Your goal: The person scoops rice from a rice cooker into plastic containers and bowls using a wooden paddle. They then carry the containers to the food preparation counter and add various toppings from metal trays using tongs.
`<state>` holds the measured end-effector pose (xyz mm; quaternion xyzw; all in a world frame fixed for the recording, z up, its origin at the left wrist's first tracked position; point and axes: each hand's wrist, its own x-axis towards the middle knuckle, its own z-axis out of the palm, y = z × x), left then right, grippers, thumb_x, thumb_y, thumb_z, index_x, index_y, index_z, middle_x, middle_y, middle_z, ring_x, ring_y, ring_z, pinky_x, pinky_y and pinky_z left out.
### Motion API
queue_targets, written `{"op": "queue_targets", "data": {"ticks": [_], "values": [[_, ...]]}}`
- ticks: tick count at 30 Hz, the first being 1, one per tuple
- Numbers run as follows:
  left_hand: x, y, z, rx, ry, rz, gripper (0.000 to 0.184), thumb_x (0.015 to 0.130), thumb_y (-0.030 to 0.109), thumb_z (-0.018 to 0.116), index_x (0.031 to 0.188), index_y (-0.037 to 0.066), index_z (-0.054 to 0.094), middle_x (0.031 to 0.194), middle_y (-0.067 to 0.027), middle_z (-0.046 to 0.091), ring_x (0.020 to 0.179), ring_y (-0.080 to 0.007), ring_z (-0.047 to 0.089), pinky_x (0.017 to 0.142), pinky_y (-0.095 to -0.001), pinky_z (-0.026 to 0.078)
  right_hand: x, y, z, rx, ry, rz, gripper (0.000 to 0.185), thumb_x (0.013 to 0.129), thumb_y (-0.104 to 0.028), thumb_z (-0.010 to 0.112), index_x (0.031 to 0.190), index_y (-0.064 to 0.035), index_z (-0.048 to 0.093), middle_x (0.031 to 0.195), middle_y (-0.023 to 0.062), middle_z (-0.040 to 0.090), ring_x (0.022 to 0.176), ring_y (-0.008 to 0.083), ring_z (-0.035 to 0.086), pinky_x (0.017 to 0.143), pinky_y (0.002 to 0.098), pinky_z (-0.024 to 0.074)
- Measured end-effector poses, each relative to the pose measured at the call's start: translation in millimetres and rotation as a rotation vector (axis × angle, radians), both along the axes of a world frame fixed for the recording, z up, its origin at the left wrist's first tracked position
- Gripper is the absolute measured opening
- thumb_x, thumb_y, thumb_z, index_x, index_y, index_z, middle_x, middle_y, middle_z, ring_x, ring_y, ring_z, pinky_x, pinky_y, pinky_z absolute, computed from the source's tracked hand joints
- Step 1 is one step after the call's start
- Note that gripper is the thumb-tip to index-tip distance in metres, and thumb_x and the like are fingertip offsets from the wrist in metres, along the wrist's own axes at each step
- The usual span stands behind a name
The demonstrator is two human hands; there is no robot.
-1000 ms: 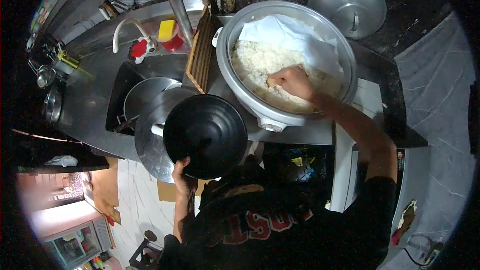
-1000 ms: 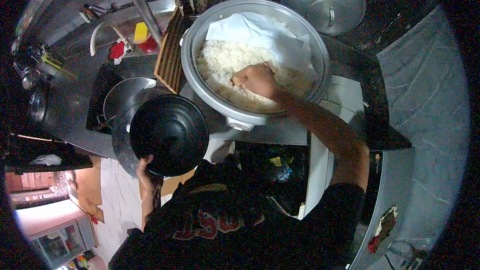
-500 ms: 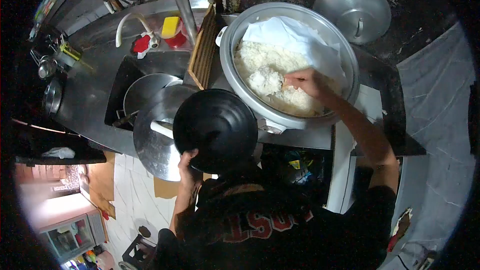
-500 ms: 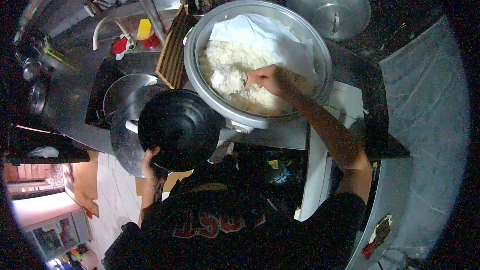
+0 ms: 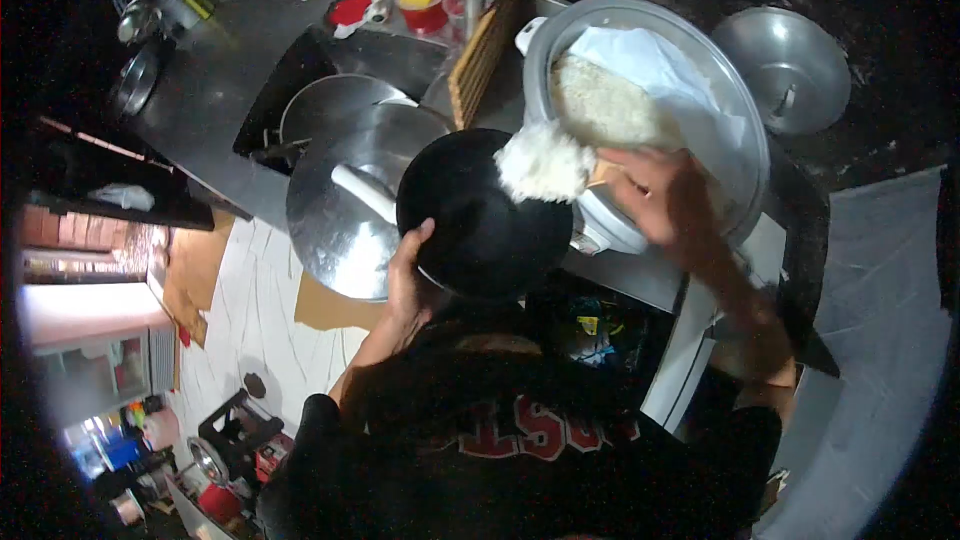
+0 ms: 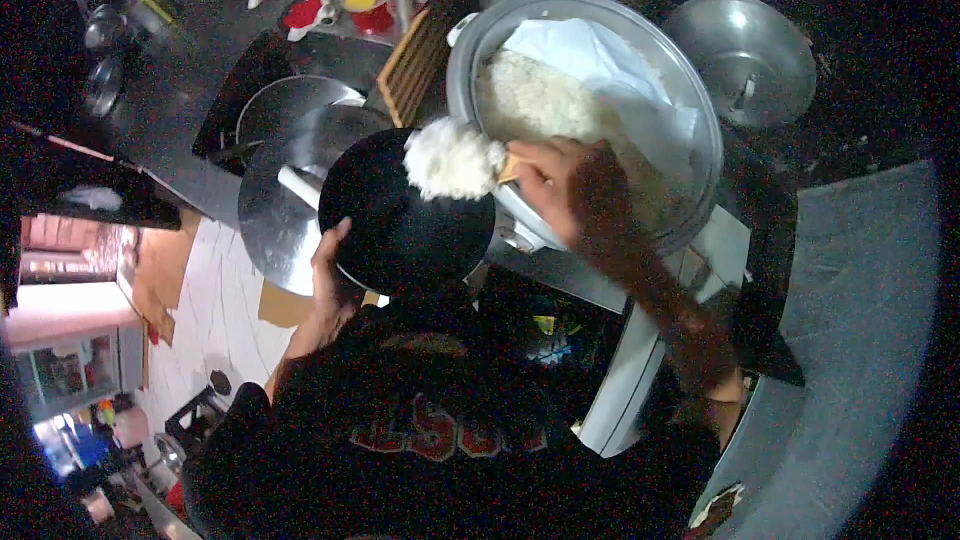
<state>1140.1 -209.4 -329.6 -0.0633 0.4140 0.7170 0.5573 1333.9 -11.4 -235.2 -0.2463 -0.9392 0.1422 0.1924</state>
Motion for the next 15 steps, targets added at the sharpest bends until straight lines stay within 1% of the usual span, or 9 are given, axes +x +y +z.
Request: {"op": "queue_targets", "data": {"ticks": [1, 2, 4, 7, 8, 10, 12, 14, 15], "values": [[0, -1, 1, 0.039, -0.024, 0.001, 0.048, 0.083, 0.031, 0.06, 0.119, 0.001, 0.05, 0.112, -0.0116, 0.059, 0.105, -0.0273, 0.054, 0.093, -0.0411, 0.042, -8, -15, -2, 0.24, -0.004, 0.061, 0.026, 0.081, -0.01, 0.058, 0.105, -0.0014, 0.064, 0.073, 0.0087, 0.058, 0.066, 0.022, 0.054, 0.065, 0.0327, 0.0428], [0, -1, 5, 0.036, -0.026, 0.016, 0.048, 0.083, 0.031, 0.06, 0.119, 0.001, 0.05, 0.112, -0.0116, 0.059, 0.105, -0.0273, 0.054, 0.093, -0.0411, 0.042, -15, -33, -8, 0.237, -0.005, 0.076, 0.026, 0.081, -0.01, 0.058, 0.105, -0.0014, 0.064, 0.073, 0.0087, 0.058, 0.066, 0.022, 0.054, 0.065, 0.0327, 0.0428], [1, -1, 14, 0.044, 0.021, 0.055, 0.05, 0.085, 0.036, 0.058, 0.119, 0.0, 0.049, 0.11, -0.0133, 0.059, 0.102, -0.0272, 0.056, 0.092, -0.0408, 0.044, -23, -60, -26, 0.589, -0.126, 0.155, 0.029, 0.076, -0.004, 0.061, 0.105, 0.0005, 0.063, 0.07, 0.0062, 0.05, 0.068, 0.02, 0.051, 0.063, 0.034, 0.0391], [-8, -11, 0, 0.032, 0.045, 0.024, 0.05, 0.086, 0.038, 0.056, 0.119, 0.0, 0.05, 0.108, -0.0143, 0.059, 0.1, -0.0265, 0.057, 0.09, -0.0405, 0.046, -28, -64, -30, 0.613, -0.035, 0.132, 0.032, 0.076, -0.009, 0.055, 0.107, -0.0019, 0.062, 0.074, 0.0031, 0.049, 0.07, 0.0186, 0.049, 0.061, 0.0351, 0.0373], [-9, -15, -1, 0.029, 0.042, 0.038, 0.05, 0.086, 0.038, 0.056, 0.119, 0.0, 0.05, 0.108, -0.0143, 0.059, 0.1, -0.0265, 0.057, 0.09, -0.0405, 0.046, -29, -61, -25, 0.61, -0.034, 0.147, 0.032, 0.076, -0.009, 0.055, 0.107, -0.0019, 0.062, 0.074, 0.0031, 0.049, 0.07, 0.0186, 0.049, 0.061, 0.0351, 0.0373], [-9, -20, 4, -0.016, 0.02, 0.068, 0.05, 0.087, 0.039, 0.054, 0.118, 0.0, 0.05, 0.109, -0.0144, 0.059, 0.097, -0.0261, 0.059, 0.088, -0.0394, 0.047, -26, -51, -4, 0.553, 0.101, 0.184, 0.033, 0.074, -0.009, 0.056, 0.105, -0.0035, 0.063, 0.073, 0.0028, 0.049, 0.067, 0.0177, 0.047, 0.061, 0.0353, 0.0361], [-10, -22, 2, 0.01, 0.044, 0.094, 0.05, 0.087, 0.039, 0.054, 0.118, 0.0, 0.05, 0.109, -0.0145, 0.059, 0.096, -0.0259, 0.059, 0.087, -0.039, 0.048, -23, -60, 9, 0.603, 0.066, 0.17, 0.035, 0.073, -0.012, 0.055, 0.106, -0.0032, 0.064, 0.074, 0.0018, 0.048, 0.068, 0.0164, 0.047, 0.063, 0.0339, 0.0354], [-9, -23, 2, 0.037, 0.065, 0.116, 0.05, 0.087, 0.039, 0.053, 0.118, -0.001, 0.05, 0.109, -0.0146, 0.059, 0.096, -0.0256, 0.059, 0.087, -0.0387, 0.048, -20, -71, 12, 0.568, -0.008, 0.247, 0.038, 0.074, -0.014, 0.055, 0.109, -0.0018, 0.062, 0.075, 0.0006, 0.048, 0.07, 0.0154, 0.047, 0.066, 0.0333, 0.0351], [-8, -23, 5, 0.051, 0.078, 0.114, 0.05, 0.087, 0.039, 0.053, 0.118, -0.001, 0.05, 0.109, -0.0146, 0.059, 0.096, -0.0255, 0.059, 0.087, -0.0383, 0.048, -23, -77, 2, 0.553, 0.032, 0.307, 0.04, 0.074, -0.015, 0.053, 0.11, -0.0001, 0.061, 0.075, 0.0003, 0.048, 0.068, 0.0147, 0.046, 0.066, 0.0329, 0.0353]]}}
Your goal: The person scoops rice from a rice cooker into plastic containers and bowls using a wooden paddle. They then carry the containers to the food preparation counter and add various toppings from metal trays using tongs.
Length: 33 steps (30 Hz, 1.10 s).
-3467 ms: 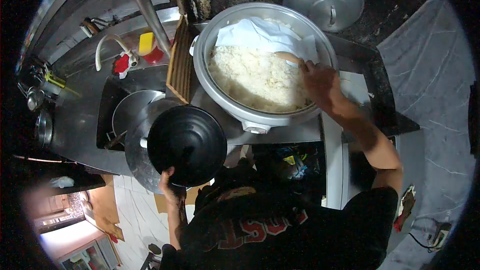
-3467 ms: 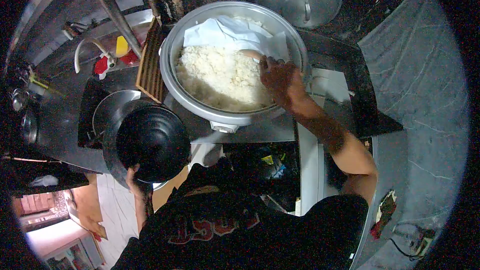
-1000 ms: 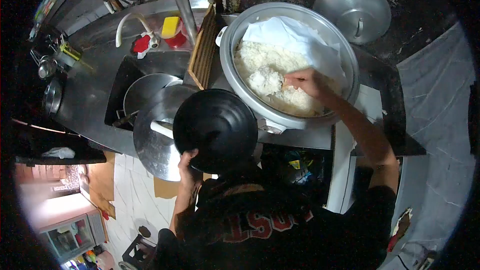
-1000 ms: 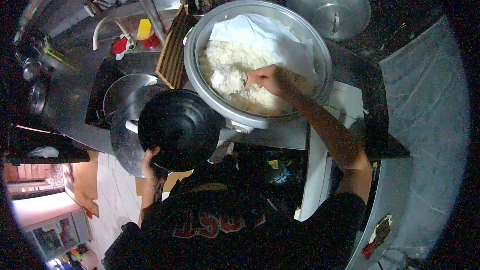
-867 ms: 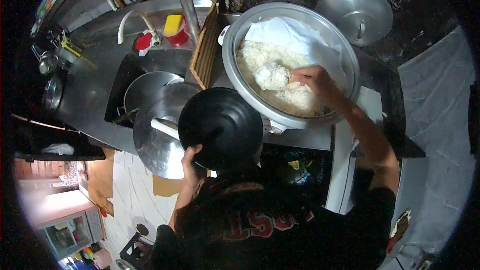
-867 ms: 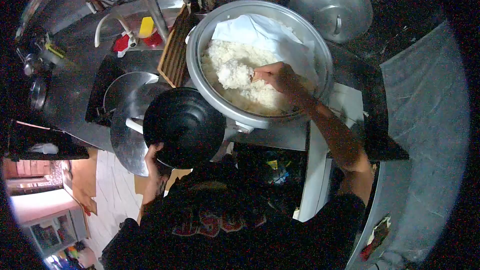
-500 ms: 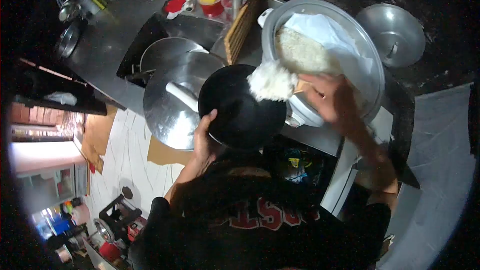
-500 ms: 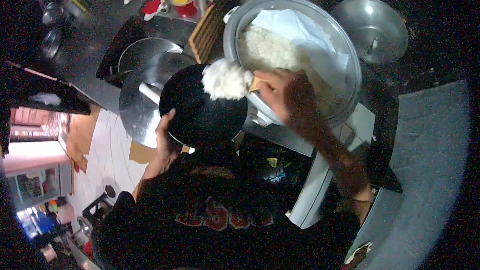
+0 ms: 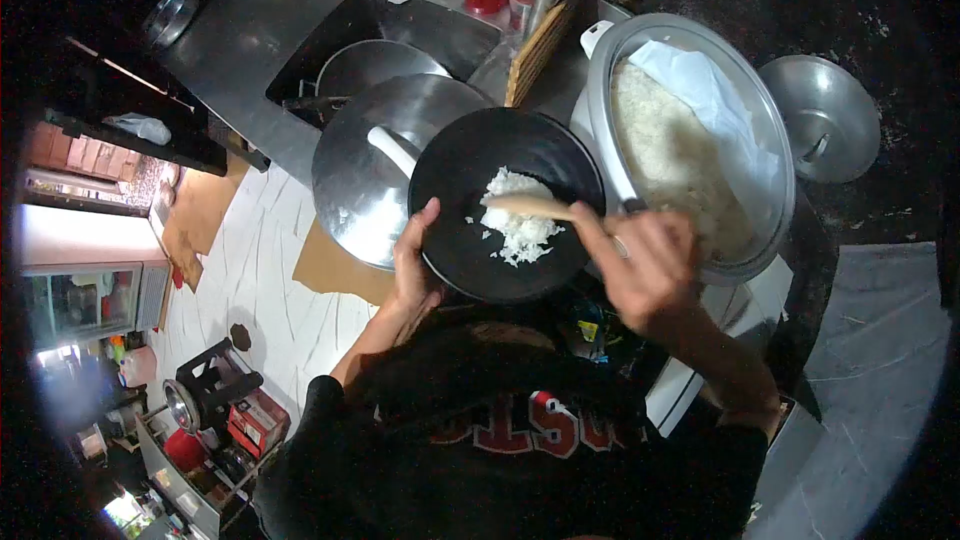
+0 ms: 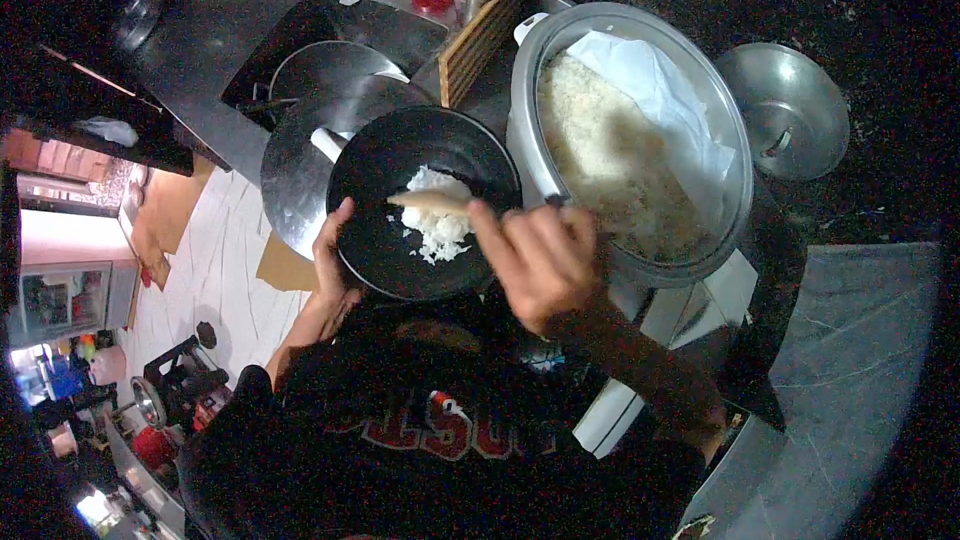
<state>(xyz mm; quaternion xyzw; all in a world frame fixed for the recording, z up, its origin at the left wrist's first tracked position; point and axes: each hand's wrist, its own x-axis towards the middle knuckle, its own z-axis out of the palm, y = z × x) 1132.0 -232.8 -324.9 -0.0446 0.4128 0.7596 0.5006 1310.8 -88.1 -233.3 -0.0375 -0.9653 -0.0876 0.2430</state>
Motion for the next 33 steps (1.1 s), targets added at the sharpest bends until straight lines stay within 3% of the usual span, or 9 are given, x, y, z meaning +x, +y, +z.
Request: {"op": "queue_targets", "data": {"ticks": [3, 7, 9, 12, 15, 18, 23, 29, 33], "values": [[0, 0, 7, 0.023, 0.023, -0.028, 0.051, 0.087, 0.039, 0.053, 0.118, -0.001, 0.05, 0.109, -0.0147, 0.059, 0.096, -0.0255, 0.059, 0.086, -0.0377, 0.048, -4, -12, -26, 0.005, -0.052, 0.092, 0.035, 0.075, -0.014, 0.052, 0.104, 0.001, 0.063, 0.073, 0.0005, 0.048, 0.067, 0.015, 0.047, 0.066, 0.033, 0.0358], [-1, 1, 8, 0.078, -0.011, -0.058, 0.051, 0.086, 0.038, 0.053, 0.12, 0.0, 0.049, 0.111, -0.0152, 0.058, 0.099, -0.0262, 0.058, 0.087, -0.0375, 0.048, -1, -1, -15, -0.099, 0.077, 0.016, 0.034, 0.073, -0.009, 0.056, 0.106, -0.0027, 0.063, 0.073, 0.0013, 0.046, 0.072, 0.0165, 0.048, 0.068, 0.0339, 0.0362], [1, 3, 9, 0.046, -0.008, -0.033, 0.053, 0.086, 0.038, 0.054, 0.121, 0.0, 0.048, 0.113, -0.0156, 0.057, 0.1, -0.0266, 0.057, 0.089, -0.0378, 0.047, 8, 20, 8, -0.224, 0.093, 0.009, 0.03, 0.075, -0.005, 0.057, 0.105, -0.0053, 0.062, 0.072, 0.0047, 0.049, 0.067, 0.0218, 0.048, 0.065, 0.0379, 0.0356], [7, 4, 1, -0.005, 0.013, -0.008, 0.056, 0.084, 0.038, 0.056, 0.124, -0.001, 0.045, 0.116, -0.016, 0.055, 0.103, -0.0271, 0.056, 0.091, -0.0384, 0.045, 36, 59, 29, -0.072, 0.083, -0.282, 0.017, 0.081, -0.011, 0.054, 0.096, -0.0088, 0.062, 0.07, 0.009, 0.052, 0.065, 0.028, 0.05, 0.066, 0.0415, 0.0352], [15, 2, -2, -0.062, 0.026, 0.012, 0.056, 0.083, 0.036, 0.057, 0.124, 0.0, 0.046, 0.115, -0.0158, 0.056, 0.102, -0.0274, 0.056, 0.09, -0.0379, 0.046, 65, 88, 37, -0.03, -0.029, -0.536, 0.014, 0.08, -0.013, 0.055, 0.091, -0.01, 0.063, 0.072, 0.0077, 0.057, 0.074, 0.0252, 0.055, 0.071, 0.0406, 0.0362], [19, 3, -15, -0.062, 0.027, -0.034, 0.053, 0.083, 0.036, 0.057, 0.12, 0.0, 0.048, 0.109, -0.0149, 0.058, 0.098, -0.0269, 0.058, 0.088, -0.0371, 0.046, 90, 124, -6, 0.241, -0.26, -0.647, 0.013, 0.079, -0.015, 0.055, 0.089, -0.0101, 0.062, 0.072, 0.006, 0.058, 0.077, 0.0226, 0.057, 0.075, 0.042, 0.0366], [29, 15, -30, -0.106, 0.065, 0.015, 0.048, 0.084, 0.033, 0.056, 0.117, 0.0, 0.05, 0.106, -0.0134, 0.059, 0.095, -0.026, 0.058, 0.085, -0.0365, 0.047, 87, 137, -32, 0.267, -0.221, -0.6, 0.012, 0.076, -0.014, 0.054, 0.084, -0.0085, 0.061, 0.073, 0.006, 0.058, 0.078, 0.0207, 0.057, 0.078, 0.0435, 0.0357], [35, 17, -23, -0.028, 0.072, -0.037, 0.048, 0.085, 0.034, 0.054, 0.118, -0.001, 0.049, 0.107, -0.0138, 0.058, 0.095, -0.0262, 0.058, 0.085, -0.0371, 0.047, 89, 140, -57, 0.133, -0.207, -0.496, 0.007, 0.07, -0.013, 0.058, 0.072, -0.009, 0.064, 0.066, 0.0078, 0.057, 0.073, 0.021, 0.057, 0.078, 0.0431, 0.0355], [23, 9, -43, -0.047, 0.093, -0.104, 0.049, 0.086, 0.035, 0.052, 0.119, -0.001, 0.048, 0.109, -0.0142, 0.058, 0.097, -0.0268, 0.058, 0.087, -0.0377, 0.046, 85, 140, -82, -0.145, -0.307, -0.568, 0.013, 0.065, -0.006, 0.057, 0.073, -0.0128, 0.066, 0.066, 0.0069, 0.06, 0.069, 0.0235, 0.059, 0.073, 0.041, 0.032]]}}
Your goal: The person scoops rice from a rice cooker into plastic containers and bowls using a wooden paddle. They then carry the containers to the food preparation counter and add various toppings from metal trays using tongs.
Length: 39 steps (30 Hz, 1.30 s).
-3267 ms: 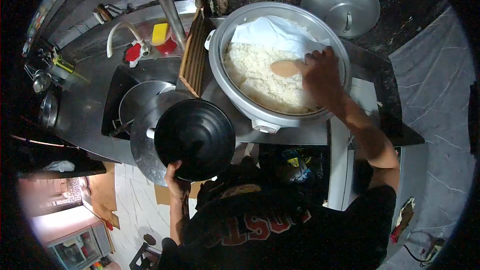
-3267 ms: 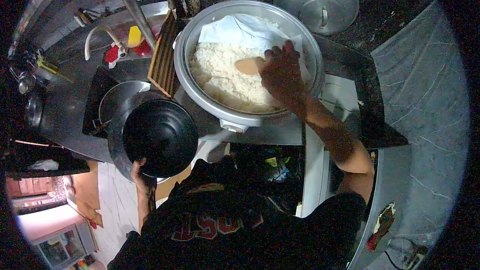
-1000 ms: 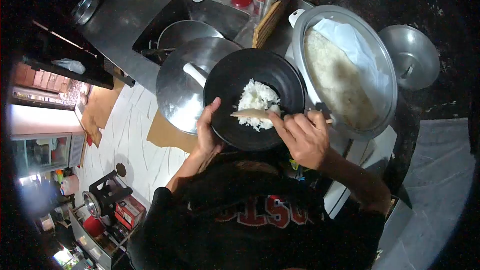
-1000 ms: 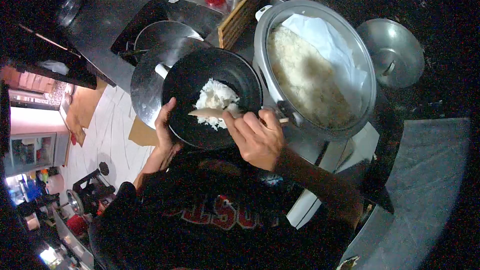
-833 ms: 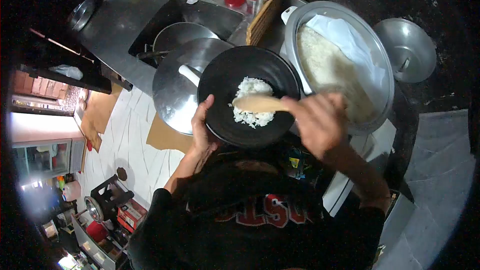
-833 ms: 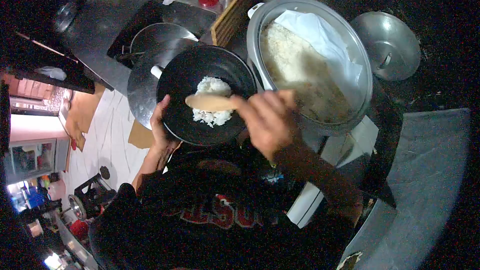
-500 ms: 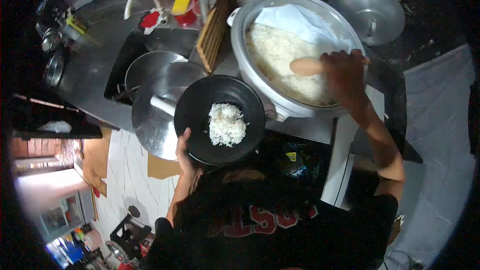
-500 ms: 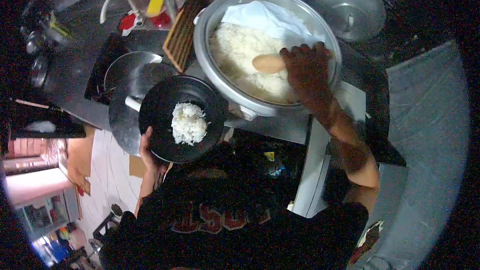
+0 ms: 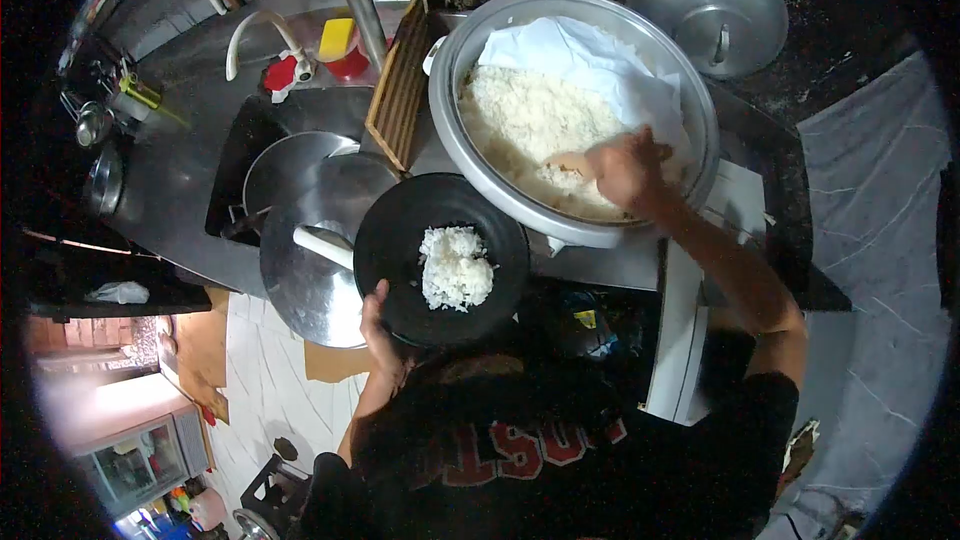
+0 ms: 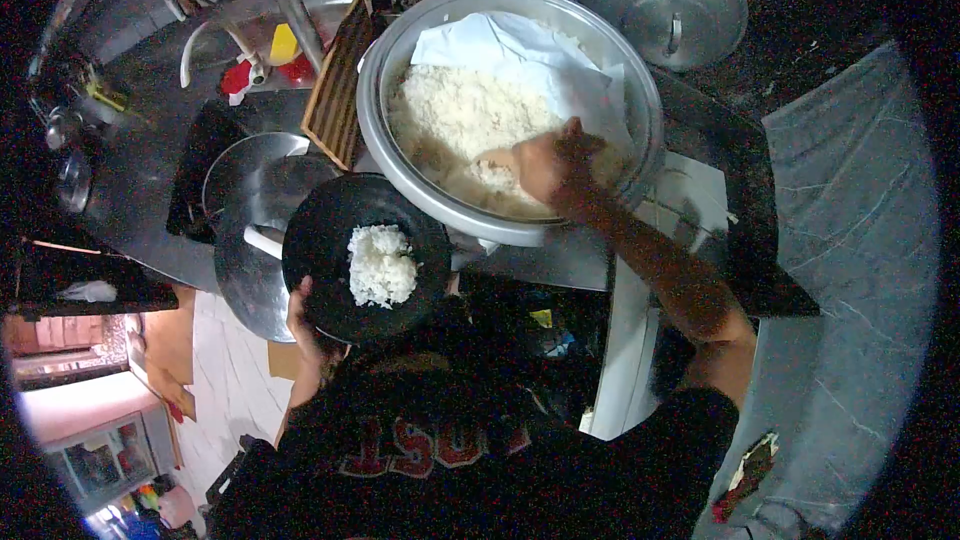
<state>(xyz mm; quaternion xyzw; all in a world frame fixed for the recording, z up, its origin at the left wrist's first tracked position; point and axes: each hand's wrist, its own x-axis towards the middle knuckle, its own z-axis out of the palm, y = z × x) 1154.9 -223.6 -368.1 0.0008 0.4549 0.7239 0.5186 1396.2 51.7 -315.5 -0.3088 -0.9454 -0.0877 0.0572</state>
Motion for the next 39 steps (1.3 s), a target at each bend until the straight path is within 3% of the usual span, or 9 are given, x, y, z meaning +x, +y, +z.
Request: {"op": "queue_targets", "data": {"ticks": [5, 8, 13, 16, 27, 29, 32, 36, 39], "values": [[2, -3, -6, 0.048, -0.011, 0.051, 0.05, 0.087, 0.035, 0.05, 0.121, -0.001, 0.047, 0.11, -0.0151, 0.057, 0.099, -0.0274, 0.057, 0.09, -0.0383, 0.045, -13, -18, 4, -0.232, -0.021, -0.066, 0.014, 0.07, -0.007, 0.057, 0.075, -0.014, 0.067, 0.07, 0.0096, 0.063, 0.071, 0.0269, 0.06, 0.074, 0.0428, 0.0313], [3, -2, -1, 0.009, -0.029, 0.077, 0.051, 0.087, 0.036, 0.049, 0.123, -0.001, 0.045, 0.114, -0.0159, 0.055, 0.102, -0.028, 0.056, 0.091, -0.0388, 0.045, -16, -13, 6, -0.35, 0.199, -0.049, 0.011, 0.074, -0.008, 0.058, 0.078, -0.0107, 0.067, 0.072, 0.0122, 0.064, 0.072, 0.0292, 0.06, 0.075, 0.0442, 0.0356], [2, -1, 4, 0.012, -0.002, 0.039, 0.055, 0.087, 0.037, 0.049, 0.125, -0.001, 0.043, 0.118, -0.0163, 0.054, 0.105, -0.0285, 0.054, 0.092, -0.0396, 0.044, -12, 3, -11, -0.67, 0.537, -0.073, 0.015, 0.079, -0.011, 0.063, 0.091, -0.0086, 0.07, 0.082, 0.0146, 0.067, 0.076, 0.0263, 0.066, 0.067, 0.0339, 0.0486], [1, 3, 10, 0.018, 0.001, 0.02, 0.056, 0.086, 0.038, 0.051, 0.126, -0.001, 0.043, 0.119, -0.0164, 0.053, 0.106, -0.0288, 0.054, 0.092, -0.04, 0.044, -10, 8, -9, -0.728, 0.578, -0.091, 0.016, 0.082, -0.015, 0.063, 0.094, -0.006, 0.069, 0.087, 0.0152, 0.067, 0.08, 0.0239, 0.067, 0.073, 0.0304, 0.05], [-4, 10, 20, 0.04, -0.141, -0.041, 0.056, 0.085, 0.038, 0.056, 0.123, -0.002, 0.046, 0.118, -0.0149, 0.055, 0.105, -0.0274, 0.055, 0.094, -0.0388, 0.044, -41, -40, 84, -0.391, 0.39, 0.024, 0.022, 0.083, -0.022, 0.059, 0.097, -0.0066, 0.066, 0.09, 0.0141, 0.067, 0.082, 0.0287, 0.065, 0.076, 0.0377, 0.0496], [-4, 12, 26, 0.059, -0.156, -0.013, 0.055, 0.086, 0.038, 0.057, 0.122, -0.002, 0.046, 0.117, -0.0146, 0.056, 0.105, -0.0269, 0.055, 0.093, -0.0385, 0.044, -62, -75, 89, -0.214, 0.301, 0.161, 0.025, 0.082, -0.016, 0.057, 0.104, -0.0061, 0.063, 0.086, 0.0112, 0.062, 0.078, 0.0284, 0.061, 0.071, 0.0401, 0.0471], [-6, 8, 24, 0.051, -0.138, 0.006, 0.055, 0.087, 0.04, 0.057, 0.122, -0.001, 0.047, 0.117, -0.0143, 0.056, 0.105, -0.026, 0.055, 0.093, -0.0381, 0.044, -81, -125, 61, 0.248, 0.196, 0.333, 0.033, 0.077, -0.012, 0.053, 0.109, -0.0072, 0.06, 0.071, 0.0019, 0.045, 0.066, 0.0171, 0.051, 0.059, 0.0317, 0.0405], [-11, 5, 24, 0.047, -0.142, 0.014, 0.058, 0.086, 0.043, 0.057, 0.123, -0.002, 0.047, 0.121, -0.0152, 0.054, 0.108, -0.0261, 0.054, 0.094, -0.0388, 0.043, -88, -129, 54, 0.113, 0.185, 0.375, 0.043, 0.074, -0.005, 0.055, 0.117, -0.0041, 0.058, 0.074, 0.0046, 0.049, 0.069, 0.0162, 0.055, 0.061, 0.0307, 0.0448], [-14, -3, 28, 0.039, -0.16, 0.008, 0.065, 0.087, 0.046, 0.054, 0.129, -0.001, 0.041, 0.126, -0.0172, 0.05, 0.113, -0.0286, 0.05, 0.099, -0.0404, 0.039, -87, -129, 74, -0.122, 0.273, 0.343, 0.044, 0.075, -0.013, 0.055, 0.118, -0.0061, 0.057, 0.078, 0.0035, 0.046, 0.074, 0.0166, 0.051, 0.06, 0.0295, 0.0444]]}}
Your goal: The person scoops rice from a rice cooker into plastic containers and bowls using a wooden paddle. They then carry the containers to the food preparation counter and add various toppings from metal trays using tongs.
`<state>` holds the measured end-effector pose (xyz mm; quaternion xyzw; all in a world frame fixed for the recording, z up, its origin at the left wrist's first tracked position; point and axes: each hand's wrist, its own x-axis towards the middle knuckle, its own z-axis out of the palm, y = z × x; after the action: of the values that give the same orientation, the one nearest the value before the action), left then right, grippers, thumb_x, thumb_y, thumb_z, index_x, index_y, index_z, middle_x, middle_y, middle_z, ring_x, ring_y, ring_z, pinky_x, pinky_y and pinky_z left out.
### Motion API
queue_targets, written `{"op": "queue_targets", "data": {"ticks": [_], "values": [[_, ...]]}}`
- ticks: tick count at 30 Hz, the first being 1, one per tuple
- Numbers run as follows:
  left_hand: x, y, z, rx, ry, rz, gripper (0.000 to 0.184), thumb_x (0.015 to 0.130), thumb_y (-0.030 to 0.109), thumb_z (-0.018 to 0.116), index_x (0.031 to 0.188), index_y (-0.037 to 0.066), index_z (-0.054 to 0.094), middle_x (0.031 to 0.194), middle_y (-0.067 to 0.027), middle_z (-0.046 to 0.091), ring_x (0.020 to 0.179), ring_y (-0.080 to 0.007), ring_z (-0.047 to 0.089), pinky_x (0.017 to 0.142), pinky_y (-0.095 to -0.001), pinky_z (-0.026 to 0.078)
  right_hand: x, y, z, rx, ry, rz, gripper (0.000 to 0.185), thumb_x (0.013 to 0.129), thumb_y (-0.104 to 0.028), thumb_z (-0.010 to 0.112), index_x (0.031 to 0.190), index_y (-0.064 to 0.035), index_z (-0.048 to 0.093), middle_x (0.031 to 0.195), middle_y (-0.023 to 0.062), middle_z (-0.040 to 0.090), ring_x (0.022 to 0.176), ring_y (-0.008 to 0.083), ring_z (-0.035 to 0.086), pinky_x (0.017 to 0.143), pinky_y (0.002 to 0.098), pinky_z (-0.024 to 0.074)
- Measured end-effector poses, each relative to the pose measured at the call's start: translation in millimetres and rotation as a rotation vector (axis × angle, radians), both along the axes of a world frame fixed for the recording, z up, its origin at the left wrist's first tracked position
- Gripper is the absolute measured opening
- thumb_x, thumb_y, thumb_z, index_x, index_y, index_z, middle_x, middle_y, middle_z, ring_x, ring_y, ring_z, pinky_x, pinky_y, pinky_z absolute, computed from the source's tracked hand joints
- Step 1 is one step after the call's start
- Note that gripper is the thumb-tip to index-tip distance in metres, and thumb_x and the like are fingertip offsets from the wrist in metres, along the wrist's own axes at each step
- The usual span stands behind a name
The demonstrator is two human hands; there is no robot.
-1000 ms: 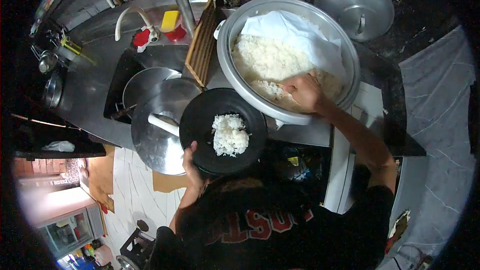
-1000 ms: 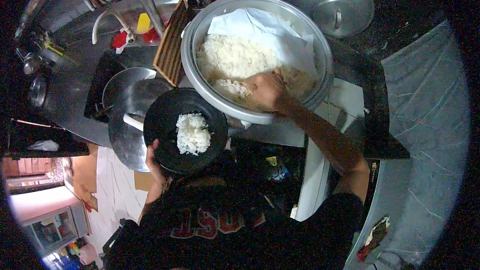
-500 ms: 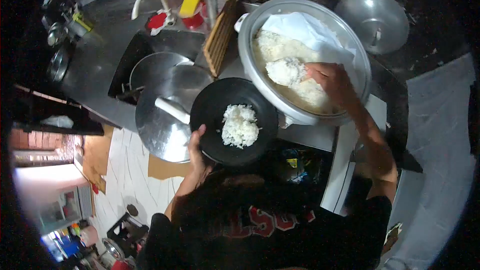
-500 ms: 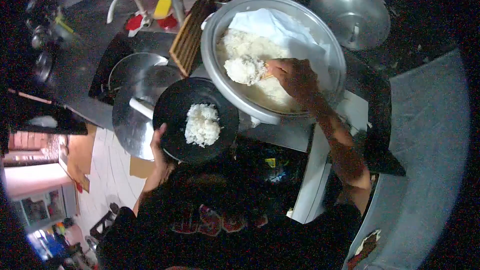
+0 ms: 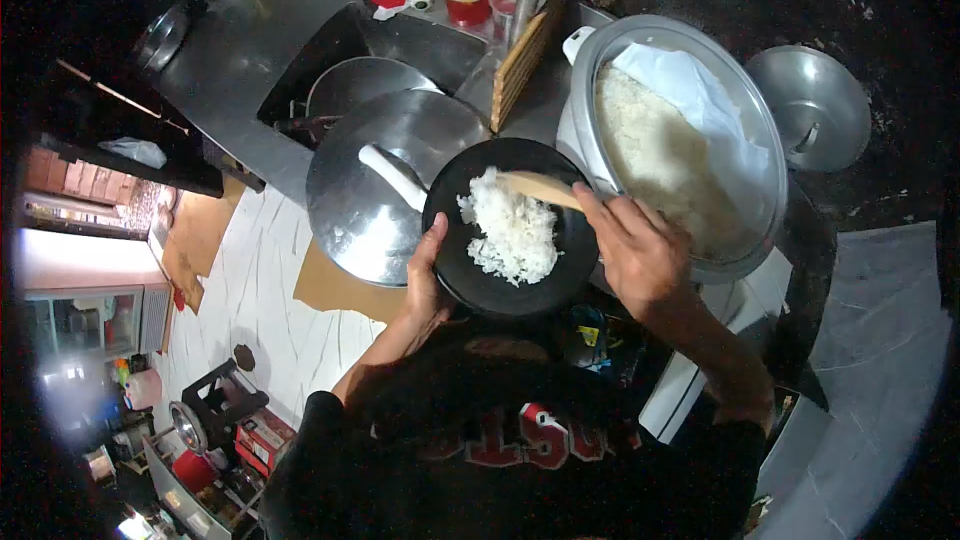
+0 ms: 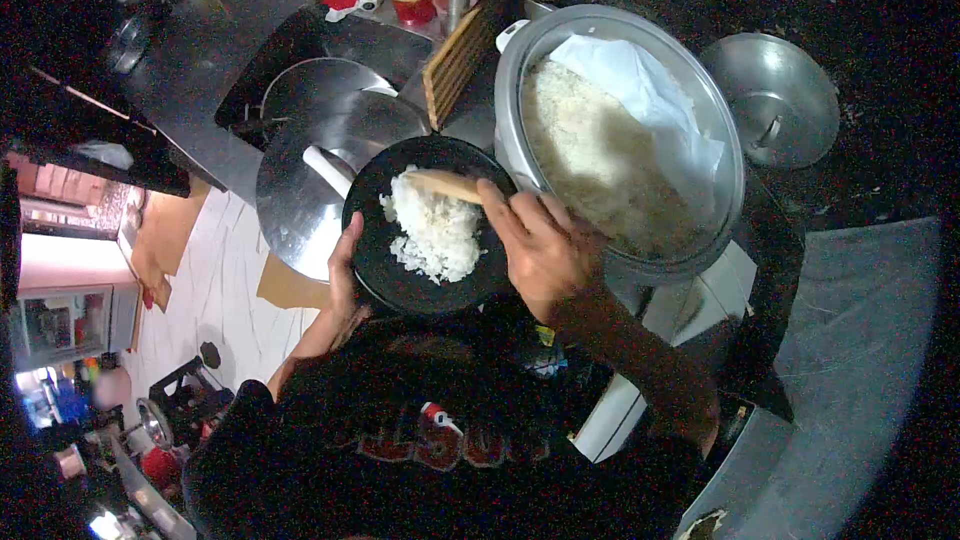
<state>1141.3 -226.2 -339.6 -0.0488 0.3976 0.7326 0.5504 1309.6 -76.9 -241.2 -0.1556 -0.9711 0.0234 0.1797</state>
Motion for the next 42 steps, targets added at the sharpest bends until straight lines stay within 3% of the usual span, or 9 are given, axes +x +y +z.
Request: {"op": "queue_targets", "data": {"ticks": [3, 13, 19, 25, 28, 32, 34, 37, 42], "values": [[-1, 0, 1, 0.054, 0.027, 0.054, 0.065, 0.088, 0.045, 0.054, 0.131, -0.001, 0.038, 0.128, -0.0171, 0.048, 0.115, -0.029, 0.049, 0.1, -0.0409, 0.038, -4, -17, -12, 0.192, -0.043, 0.07, 0.046, 0.073, -0.013, 0.055, 0.118, -0.0058, 0.057, 0.079, 0.003, 0.047, 0.073, 0.0171, 0.051, 0.06, 0.0293, 0.0447], [-7, -7, 2, 0.067, 0.179, 0.078, 0.063, 0.089, 0.045, 0.051, 0.129, -0.002, 0.04, 0.126, -0.0161, 0.05, 0.114, -0.027, 0.05, 0.098, -0.0398, 0.041, -27, -6, 7, 0.148, 0.006, 0.043, 0.049, 0.072, -0.01, 0.055, 0.121, -0.0058, 0.053, 0.082, 0.0023, 0.051, 0.076, 0.0176, 0.052, 0.062, 0.0322, 0.046], [-12, 3, 14, 0.067, 0.134, 0.137, 0.052, 0.089, 0.045, 0.049, 0.119, 0.002, 0.05, 0.11, -0.0127, 0.06, 0.096, -0.0246, 0.06, 0.084, -0.0364, 0.05, -21, -5, 6, 0.193, -0.07, 0.108, 0.048, 0.071, -0.011, 0.056, 0.119, -0.0028, 0.054, 0.082, 0.0033, 0.05, 0.076, 0.018, 0.052, 0.062, 0.0327, 0.0451], [-23, 3, 13, 0.097, 0.057, 0.085, 0.056, 0.088, 0.047, 0.049, 0.122, 0.002, 0.049, 0.113, -0.0137, 0.059, 0.1, -0.0263, 0.059, 0.088, -0.0401, 0.048, -4, 4, 36, 0.039, -0.055, 0.167, 0.047, 0.07, -0.005, 0.055, 0.116, -0.0147, 0.06, 0.076, 0.0021, 0.052, 0.07, 0.0212, 0.055, 0.06, 0.0343, 0.0454], [-22, 3, 15, 0.089, 0.076, 0.081, 0.061, 0.087, 0.047, 0.052, 0.126, 0.001, 0.045, 0.12, -0.016, 0.054, 0.106, -0.0279, 0.055, 0.093, -0.0402, 0.045, 14, 24, 53, 0.093, -0.106, -0.092, 0.035, 0.076, -0.005, 0.054, 0.108, -0.0142, 0.062, 0.071, 0.0052, 0.054, 0.065, 0.0234, 0.057, 0.057, 0.0371, 0.0459], [-8, -12, 17, 0.081, 0.129, 0.031, 0.057, 0.087, 0.045, 0.052, 0.125, 0.003, 0.048, 0.121, -0.0126, 0.054, 0.107, -0.0275, 0.055, 0.092, -0.0409, 0.045, 69, 42, 91, 0.336, -0.083, -0.243, 0.035, 0.072, -0.011, 0.057, 0.106, -0.0157, 0.063, 0.08, 0.0037, 0.06, 0.072, 0.0245, 0.059, 0.07, 0.0388, 0.0457], [-2, -19, 12, 0.052, 0.146, 0.011, 0.057, 0.088, 0.045, 0.052, 0.127, 0.004, 0.046, 0.123, -0.0117, 0.053, 0.109, -0.028, 0.054, 0.094, -0.0414, 0.043, 101, 53, 75, 0.452, -0.15, -0.332, 0.033, 0.071, -0.015, 0.057, 0.103, -0.016, 0.064, 0.083, 0.0036, 0.062, 0.077, 0.0242, 0.059, 0.079, 0.0389, 0.0431], [-4, -20, 3, -0.016, 0.121, -0.009, 0.063, 0.086, 0.046, 0.054, 0.13, 0.002, 0.042, 0.125, -0.0148, 0.052, 0.11, -0.0281, 0.053, 0.095, -0.0385, 0.043, 119, 71, 50, 0.416, -0.319, -0.441, 0.031, 0.07, -0.011, 0.062, 0.098, -0.0211, 0.069, 0.077, 0.0016, 0.061, 0.073, 0.0242, 0.057, 0.079, 0.0368, 0.0374], [-13, -15, -2, -0.052, 0.159, -0.051, 0.061, 0.086, 0.044, 0.054, 0.129, 0.002, 0.043, 0.124, -0.0138, 0.052, 0.11, -0.0281, 0.053, 0.094, -0.0388, 0.043, 147, 110, 6, 0.489, -0.206, -0.463, 0.031, 0.07, -0.01, 0.064, 0.096, -0.0245, 0.069, 0.081, -0.0009, 0.063, 0.079, 0.0192, 0.058, 0.084, 0.0398, 0.0342]]}}
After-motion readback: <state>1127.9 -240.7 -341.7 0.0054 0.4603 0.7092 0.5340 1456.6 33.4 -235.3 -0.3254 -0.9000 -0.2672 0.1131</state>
